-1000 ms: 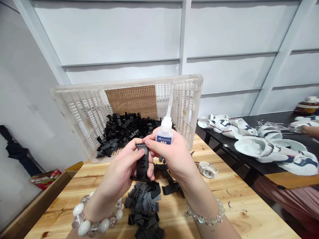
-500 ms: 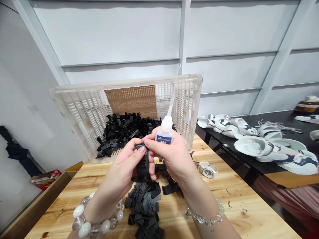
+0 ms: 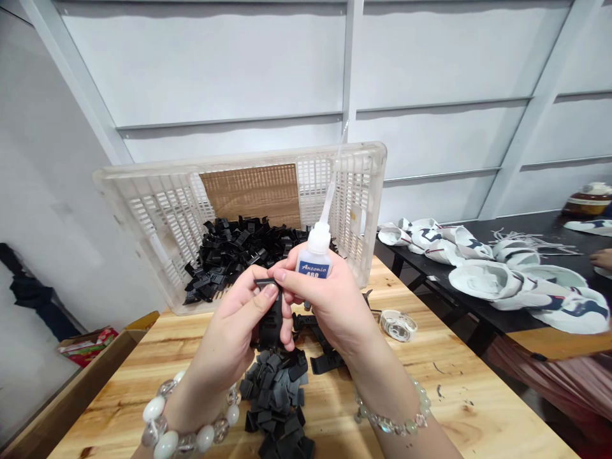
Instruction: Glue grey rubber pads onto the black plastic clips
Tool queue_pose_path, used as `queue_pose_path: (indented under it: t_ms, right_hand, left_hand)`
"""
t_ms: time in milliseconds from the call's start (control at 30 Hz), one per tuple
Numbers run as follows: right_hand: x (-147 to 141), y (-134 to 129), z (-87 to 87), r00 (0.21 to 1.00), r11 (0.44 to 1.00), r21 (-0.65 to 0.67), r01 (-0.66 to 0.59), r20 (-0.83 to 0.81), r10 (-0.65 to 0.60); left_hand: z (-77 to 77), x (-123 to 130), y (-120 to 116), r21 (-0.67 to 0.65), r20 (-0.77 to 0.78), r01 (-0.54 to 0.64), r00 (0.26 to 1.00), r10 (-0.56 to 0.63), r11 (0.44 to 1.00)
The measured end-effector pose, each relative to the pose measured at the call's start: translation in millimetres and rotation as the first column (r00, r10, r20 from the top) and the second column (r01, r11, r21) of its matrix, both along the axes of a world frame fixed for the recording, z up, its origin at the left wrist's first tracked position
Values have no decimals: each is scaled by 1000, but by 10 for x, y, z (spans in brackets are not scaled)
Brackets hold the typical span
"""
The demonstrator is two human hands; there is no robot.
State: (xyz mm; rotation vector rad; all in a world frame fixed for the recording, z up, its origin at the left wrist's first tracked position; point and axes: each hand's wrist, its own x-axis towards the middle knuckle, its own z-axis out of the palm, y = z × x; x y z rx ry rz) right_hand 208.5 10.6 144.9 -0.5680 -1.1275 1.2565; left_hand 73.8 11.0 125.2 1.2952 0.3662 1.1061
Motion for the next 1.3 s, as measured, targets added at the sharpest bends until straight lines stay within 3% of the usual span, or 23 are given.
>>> queue_pose_path:
  t_ms: [367,633,867,1300]
  right_hand:
    - [-26,-10,2,1000,999,-45,-9,-8,9]
    - [-20,-15,15,1000,1000,-18,8,-26,-8]
    - [-25,-20,32,1000,1000,-23,18,-18,-19]
    - [-26,-24,20,1000,1000,-15,3,-15,-4]
  left_hand:
    - [97,-24,-82,-180,-44,-5,999,-3,984]
    - [83,-23,-42,-124,-2,11,1000,-11,992]
    - [62,10,-42,-159,14,-4,1000,7,987]
    - [58,45,-61,-79,-26,-37,999,35,996]
